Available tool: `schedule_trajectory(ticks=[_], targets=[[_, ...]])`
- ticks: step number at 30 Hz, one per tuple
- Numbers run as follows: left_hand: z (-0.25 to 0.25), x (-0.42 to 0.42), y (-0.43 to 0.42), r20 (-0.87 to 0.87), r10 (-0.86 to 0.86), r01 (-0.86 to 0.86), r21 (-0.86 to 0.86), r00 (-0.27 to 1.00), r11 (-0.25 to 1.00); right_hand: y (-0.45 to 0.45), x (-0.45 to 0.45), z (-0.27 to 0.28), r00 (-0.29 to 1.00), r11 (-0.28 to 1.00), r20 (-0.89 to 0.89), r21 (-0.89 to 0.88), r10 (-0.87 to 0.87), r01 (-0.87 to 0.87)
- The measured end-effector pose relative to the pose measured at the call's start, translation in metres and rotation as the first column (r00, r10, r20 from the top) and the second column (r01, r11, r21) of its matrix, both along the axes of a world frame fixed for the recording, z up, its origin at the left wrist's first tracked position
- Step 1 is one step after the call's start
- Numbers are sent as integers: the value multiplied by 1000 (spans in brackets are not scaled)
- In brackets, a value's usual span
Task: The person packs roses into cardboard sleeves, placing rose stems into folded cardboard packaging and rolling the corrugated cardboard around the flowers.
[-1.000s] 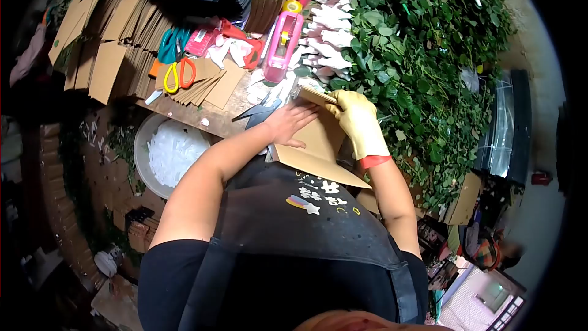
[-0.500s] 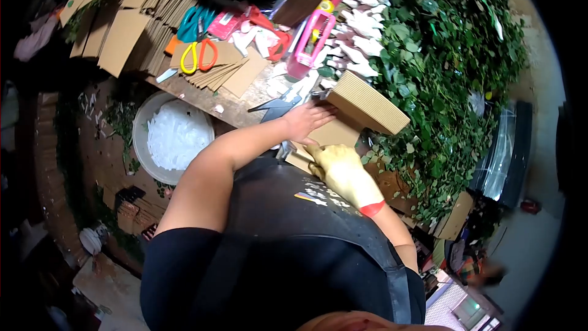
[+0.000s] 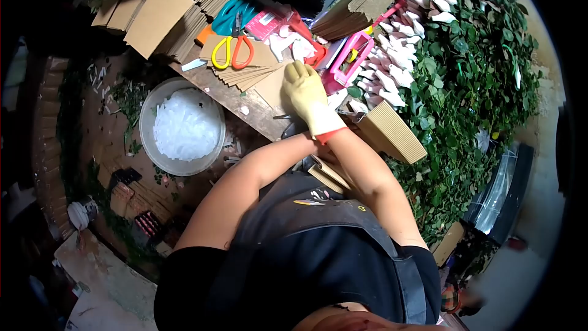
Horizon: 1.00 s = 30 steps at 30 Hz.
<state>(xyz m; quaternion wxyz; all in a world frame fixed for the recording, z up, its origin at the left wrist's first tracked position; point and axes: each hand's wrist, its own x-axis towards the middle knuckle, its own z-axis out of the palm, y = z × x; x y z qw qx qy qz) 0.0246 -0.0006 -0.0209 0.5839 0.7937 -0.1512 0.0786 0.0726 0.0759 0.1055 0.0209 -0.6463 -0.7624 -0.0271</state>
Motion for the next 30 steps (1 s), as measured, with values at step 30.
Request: schedule_trajectory(ticks=[30], targets=[[74,-6,20,-273,-71,150,283,959,947,-192,41,131,198,756,-764,-497,-614,427]])
